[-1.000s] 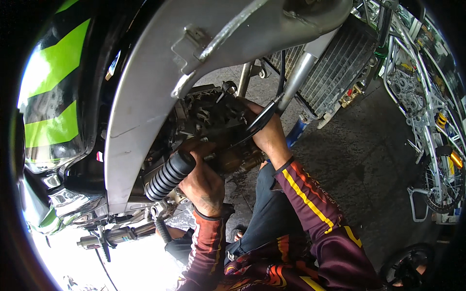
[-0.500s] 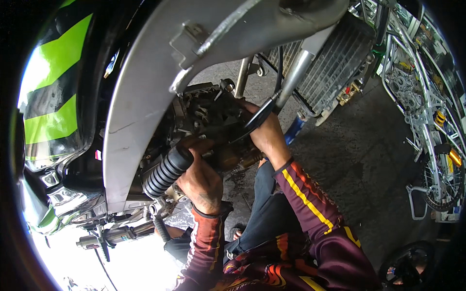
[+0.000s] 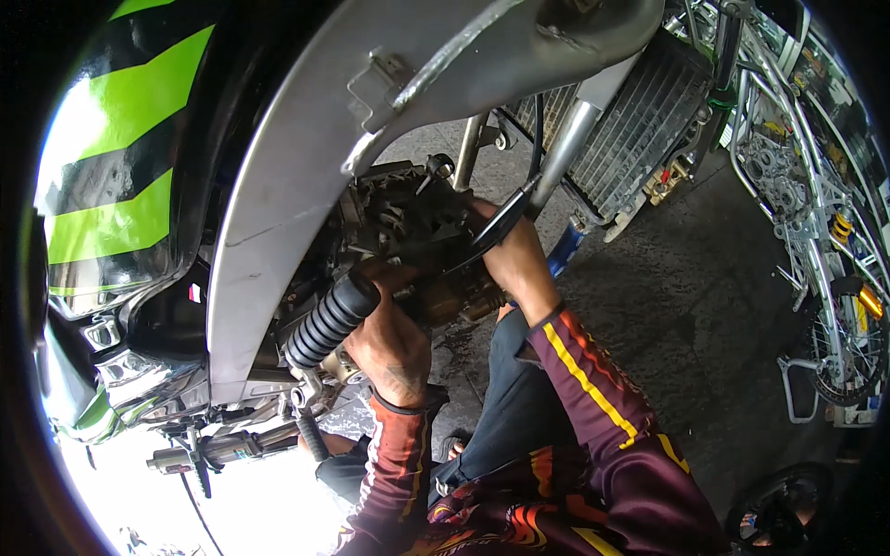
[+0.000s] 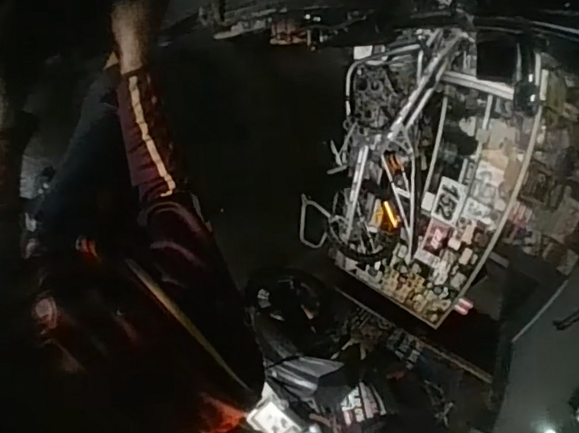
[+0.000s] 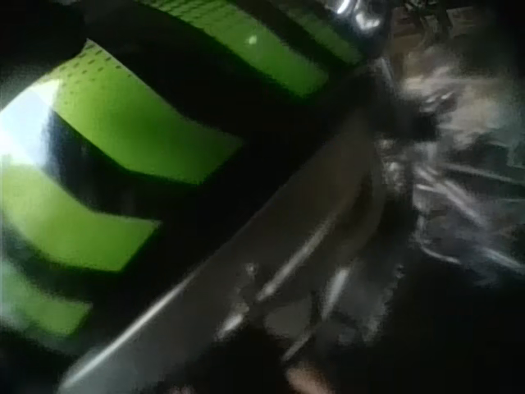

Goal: The person works on a motorcycle engine area by hand and then uses a tool to tighten or loosen bolts on the rear wheel area of a scooter.

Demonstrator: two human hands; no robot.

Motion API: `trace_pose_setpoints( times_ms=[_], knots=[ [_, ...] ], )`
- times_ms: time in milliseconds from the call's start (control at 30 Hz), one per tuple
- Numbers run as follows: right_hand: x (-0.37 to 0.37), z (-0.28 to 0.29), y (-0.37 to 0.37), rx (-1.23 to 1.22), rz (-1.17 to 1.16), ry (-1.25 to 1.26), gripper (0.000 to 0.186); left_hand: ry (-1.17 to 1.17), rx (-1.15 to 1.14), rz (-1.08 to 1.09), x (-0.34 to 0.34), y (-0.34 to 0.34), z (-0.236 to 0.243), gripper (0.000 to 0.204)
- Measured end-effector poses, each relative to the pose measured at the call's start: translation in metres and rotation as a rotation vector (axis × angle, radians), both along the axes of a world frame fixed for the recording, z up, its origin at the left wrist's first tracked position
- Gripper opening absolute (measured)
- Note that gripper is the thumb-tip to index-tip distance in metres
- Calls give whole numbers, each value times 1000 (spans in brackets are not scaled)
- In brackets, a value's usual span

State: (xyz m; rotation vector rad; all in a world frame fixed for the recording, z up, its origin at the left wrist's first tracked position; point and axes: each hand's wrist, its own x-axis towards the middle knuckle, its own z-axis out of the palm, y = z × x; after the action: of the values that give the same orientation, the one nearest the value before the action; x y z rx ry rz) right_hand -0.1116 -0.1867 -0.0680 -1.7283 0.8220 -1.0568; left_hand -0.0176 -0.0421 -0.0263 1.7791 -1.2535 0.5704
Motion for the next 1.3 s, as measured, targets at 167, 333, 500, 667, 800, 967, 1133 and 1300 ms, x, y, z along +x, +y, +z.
trace_pose_setpoints(
  times_ms=[167,333,500,667,800,967,1133,1300],
  knots=[
    [0,7,2,63,31,42,29,4,57,-22,1,6,5,28],
    [-4,-7,-2,104,49,24,32,-59,13,5,4,4,1,22],
    [-13,-23,3,82,-162,79,29,-8,166,173,2,13,-23,28],
    [-4,-28,33,60,-300,-192,20,102,-52,-5,8,11,-27,16],
    [9,-39,48,194,-311,-262,36,19,56,40,24,3,-21,36],
    [0,-32,73,137,-500,-413,26,-79,121,79,9,4,-24,39],
    [11,-61,59,143,-546,-428,32,-327,-78,-19,-13,15,9,29],
    [10,-59,54,60,-579,-407,32,-539,-182,-47,2,12,-13,23]
  ],
)
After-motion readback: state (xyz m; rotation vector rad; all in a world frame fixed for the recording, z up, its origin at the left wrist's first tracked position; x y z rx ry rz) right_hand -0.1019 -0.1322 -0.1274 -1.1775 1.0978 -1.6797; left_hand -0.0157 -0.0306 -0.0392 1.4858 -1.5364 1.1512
